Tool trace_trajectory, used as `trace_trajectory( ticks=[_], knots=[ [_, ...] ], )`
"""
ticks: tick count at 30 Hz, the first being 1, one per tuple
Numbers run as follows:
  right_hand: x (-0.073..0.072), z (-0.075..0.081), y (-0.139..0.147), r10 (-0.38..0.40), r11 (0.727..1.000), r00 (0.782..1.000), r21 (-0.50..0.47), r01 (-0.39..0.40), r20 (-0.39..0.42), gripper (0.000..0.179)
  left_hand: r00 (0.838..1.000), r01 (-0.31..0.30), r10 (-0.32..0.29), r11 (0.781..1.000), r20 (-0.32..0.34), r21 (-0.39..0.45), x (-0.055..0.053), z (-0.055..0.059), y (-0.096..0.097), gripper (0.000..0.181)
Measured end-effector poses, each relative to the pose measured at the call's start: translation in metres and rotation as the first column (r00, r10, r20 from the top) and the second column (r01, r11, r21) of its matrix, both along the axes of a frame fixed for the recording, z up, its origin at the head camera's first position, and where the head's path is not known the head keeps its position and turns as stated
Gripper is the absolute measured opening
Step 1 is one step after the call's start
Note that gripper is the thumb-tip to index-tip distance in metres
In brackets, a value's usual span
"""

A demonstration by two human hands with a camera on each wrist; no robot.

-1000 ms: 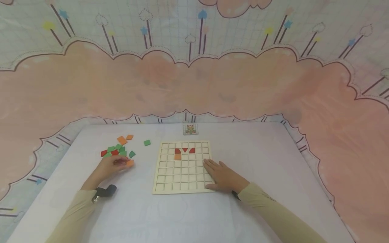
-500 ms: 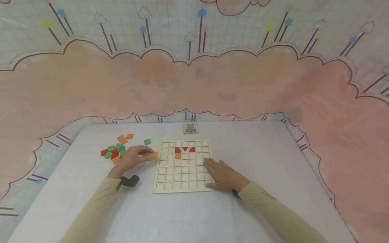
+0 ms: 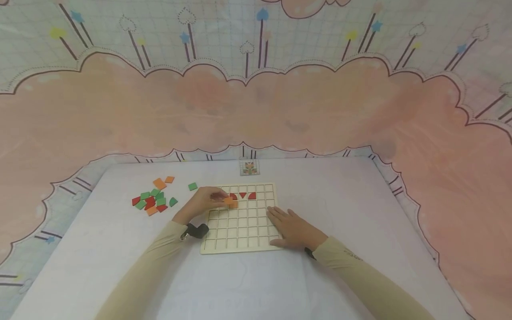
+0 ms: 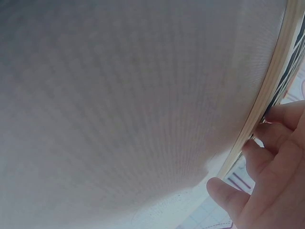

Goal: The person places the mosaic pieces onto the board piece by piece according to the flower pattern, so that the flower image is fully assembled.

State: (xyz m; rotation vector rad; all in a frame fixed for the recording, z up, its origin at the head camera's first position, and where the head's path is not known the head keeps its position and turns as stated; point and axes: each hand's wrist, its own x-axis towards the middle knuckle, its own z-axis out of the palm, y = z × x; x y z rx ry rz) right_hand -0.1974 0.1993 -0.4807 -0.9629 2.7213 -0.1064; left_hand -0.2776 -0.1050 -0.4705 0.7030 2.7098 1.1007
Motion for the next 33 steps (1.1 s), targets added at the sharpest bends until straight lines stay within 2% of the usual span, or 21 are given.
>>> trace_trajectory(
  ticks=[8, 14, 25, 33],
  knots=[
    [-0.001, -0.001, 0.001, -0.013, 1.0, 1.0, 0.019, 0.013, 0.007, 0.085, 0.999, 0.033, -0.032, 0.998, 0.015, -0.054, -0.005, 0.003, 0.026, 0.024],
    [-0.001, 0.0, 0.0, 0.0, 1.0, 1.0, 0.009, 0.0, 0.006, 0.085, 0.998, 0.058, -0.055, 0.993, 0.031, -0.098, -0.009, 0.003, 0.039, 0.023],
    [-0.001, -0.001, 0.0, 0.014, 1.0, 1.0, -0.002, -0.014, 0.002, 0.084, 0.996, 0.085, -0.085, 0.986, 0.008, -0.14, -0.014, -0.006, 0.046, 0.028],
    [-0.001, -0.002, 0.0, 0.005, 1.0, 1.0, 0.004, -0.005, 0.003, 0.085, 0.998, 0.056, -0.059, 0.985, -0.016, -0.161, -0.01, -0.004, 0.044, 0.025]
  ],
)
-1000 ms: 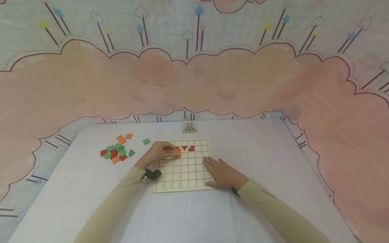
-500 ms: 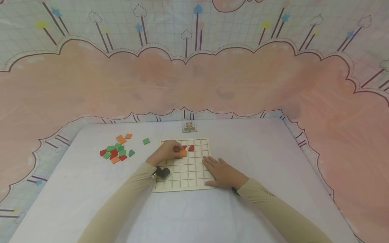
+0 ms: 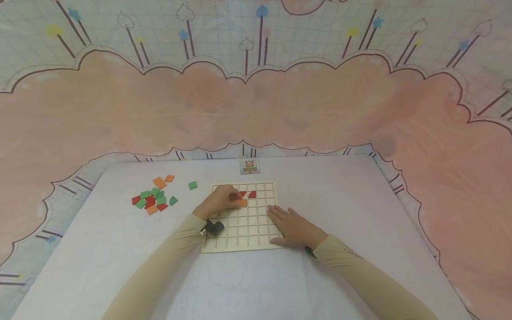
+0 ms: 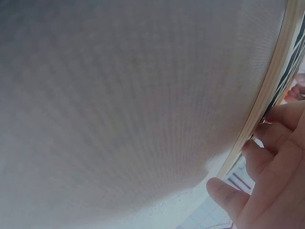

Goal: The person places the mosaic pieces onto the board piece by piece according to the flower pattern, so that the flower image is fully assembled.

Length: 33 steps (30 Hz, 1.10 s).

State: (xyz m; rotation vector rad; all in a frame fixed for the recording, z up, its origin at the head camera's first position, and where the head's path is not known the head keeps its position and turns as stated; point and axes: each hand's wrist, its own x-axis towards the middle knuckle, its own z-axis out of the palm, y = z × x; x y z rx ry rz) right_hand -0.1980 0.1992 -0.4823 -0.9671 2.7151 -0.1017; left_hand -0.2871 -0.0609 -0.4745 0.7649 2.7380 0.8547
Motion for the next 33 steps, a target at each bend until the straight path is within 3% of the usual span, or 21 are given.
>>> trace_trajectory(
  ticks=[10, 24, 33],
  knots=[
    [-0.001, -0.002, 0.0, -0.011, 1.0, 1.0, 0.002, 0.011, -0.002, 0.086, 1.0, 0.008, -0.007, 1.0, 0.016, -0.004, -0.001, 0.0, 0.002, 0.02],
    [-0.001, 0.0, 0.0, -0.012, 1.0, 1.0, -0.004, 0.012, 0.003, 0.086, 0.998, -0.032, 0.031, 0.999, 0.061, 0.006, -0.001, 0.001, 0.003, 0.023],
    [0.0, -0.002, 0.0, -0.013, 1.0, 1.0, -0.004, 0.013, -0.01, 0.086, 0.996, -0.045, 0.031, 0.982, 0.081, 0.185, 0.001, -0.003, -0.015, 0.026]
  ],
)
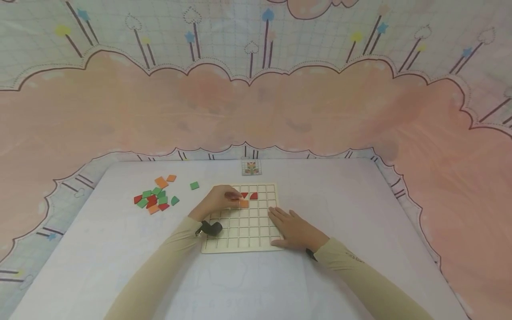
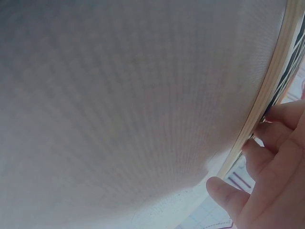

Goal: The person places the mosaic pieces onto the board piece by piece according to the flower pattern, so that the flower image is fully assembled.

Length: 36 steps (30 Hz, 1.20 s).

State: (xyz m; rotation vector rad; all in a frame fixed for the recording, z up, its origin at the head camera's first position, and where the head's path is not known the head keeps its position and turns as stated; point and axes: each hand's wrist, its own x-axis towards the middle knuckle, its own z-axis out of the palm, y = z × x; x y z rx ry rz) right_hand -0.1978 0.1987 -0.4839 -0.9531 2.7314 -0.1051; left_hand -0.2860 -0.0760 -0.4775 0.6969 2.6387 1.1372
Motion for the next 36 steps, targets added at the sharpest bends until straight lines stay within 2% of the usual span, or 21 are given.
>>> trace_trajectory(
  ticks=[5, 10, 17, 24, 27, 31, 36],
  knots=[
    [0.0, -0.001, -0.001, 0.001, 1.0, 1.0, -0.005, -0.001, 0.006, 0.086, 0.999, -0.042, 0.04, 0.994, 0.022, 0.102, 0.006, 0.003, -0.027, 0.031],
    [0.001, -0.002, -0.001, 0.002, 1.0, 1.0, -0.003, -0.002, 0.003, 0.087, 0.989, -0.149, 0.145, 0.98, 0.04, 0.134, 0.014, 0.011, -0.065, 0.034],
    [0.0, -0.002, -0.001, 0.007, 1.0, 1.0, 0.003, -0.007, -0.007, 0.087, 0.952, -0.304, 0.297, 0.946, 0.076, 0.109, 0.032, 0.02, -0.134, 0.039],
    [0.001, -0.001, 0.0, 0.011, 1.0, 1.0, 0.0, -0.011, -0.016, 0.087, 0.915, -0.402, 0.397, 0.911, 0.065, 0.092, 0.053, 0.014, -0.194, 0.046],
    [0.001, 0.0, 0.0, 0.009, 1.0, 1.0, -0.009, -0.009, -0.013, 0.087, 0.895, -0.445, 0.443, 0.894, 0.054, 0.047, 0.061, 0.011, -0.208, 0.048],
    [0.001, 0.0, 0.0, 0.005, 1.0, 1.0, -0.016, -0.006, -0.01, 0.087, 0.87, -0.49, 0.491, 0.871, 0.051, -0.032, 0.069, 0.008, -0.217, 0.046],
    [0.001, -0.002, 0.0, 0.009, 1.0, 1.0, -0.005, -0.009, -0.015, 0.086, 0.86, -0.502, 0.508, 0.86, 0.049, -0.094, 0.073, 0.003, -0.219, 0.044]
  ],
)
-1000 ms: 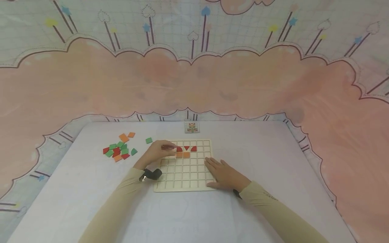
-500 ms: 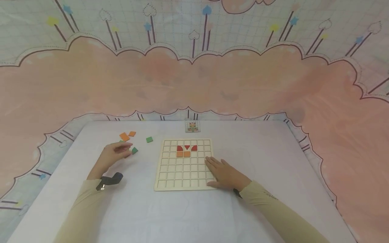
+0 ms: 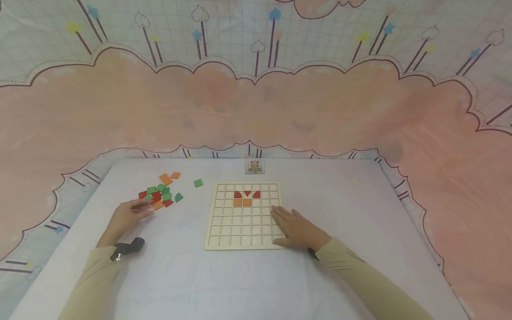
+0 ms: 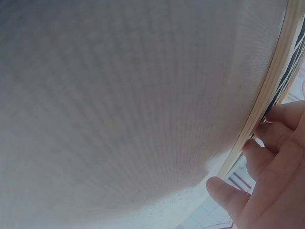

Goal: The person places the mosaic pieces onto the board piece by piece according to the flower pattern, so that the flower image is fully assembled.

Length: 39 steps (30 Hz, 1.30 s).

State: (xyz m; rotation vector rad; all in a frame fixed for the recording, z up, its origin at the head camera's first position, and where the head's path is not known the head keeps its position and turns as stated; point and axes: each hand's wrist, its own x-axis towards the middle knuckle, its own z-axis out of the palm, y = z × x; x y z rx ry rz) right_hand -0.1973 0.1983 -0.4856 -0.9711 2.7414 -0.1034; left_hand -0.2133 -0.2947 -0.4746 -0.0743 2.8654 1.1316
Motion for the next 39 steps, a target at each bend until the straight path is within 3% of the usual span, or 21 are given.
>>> trace_trajectory(
  ticks=[7, 12, 17, 31, 39],
  knots=[
    [0.0003, 0.0012, 0.0006, 0.002, 1.0, 1.0, -0.006, -0.002, 0.003, 0.086, 1.0, -0.004, 0.004, 0.998, 0.006, -0.061, -0.0064, -0.0117, 0.0021, 0.042],
    [-0.0004, 0.0018, 0.0004, 0.003, 1.0, 1.0, -0.007, -0.003, 0.007, 0.086, 0.999, -0.03, 0.031, 0.997, 0.014, -0.068, -0.0085, -0.0102, 0.0058, 0.043],
    [-0.0003, 0.0027, 0.0008, 0.011, 1.0, 1.0, -0.01, -0.011, -0.002, 0.086, 0.998, -0.054, 0.053, 0.995, -0.019, -0.079, -0.0087, -0.0092, 0.0089, 0.036],
    [0.0038, 0.0075, -0.0015, 0.011, 0.999, 1.0, -0.037, -0.01, 0.017, 0.085, 1.0, -0.02, 0.02, 0.996, -0.007, -0.086, -0.007, -0.0115, 0.008, 0.033],
    [0.0023, 0.005, -0.0008, 0.012, 1.0, 1.0, -0.024, -0.012, 0.003, 0.085, 0.999, -0.036, 0.035, 0.995, -0.017, -0.097, -0.0075, -0.0115, 0.0102, 0.036]
  ],
)
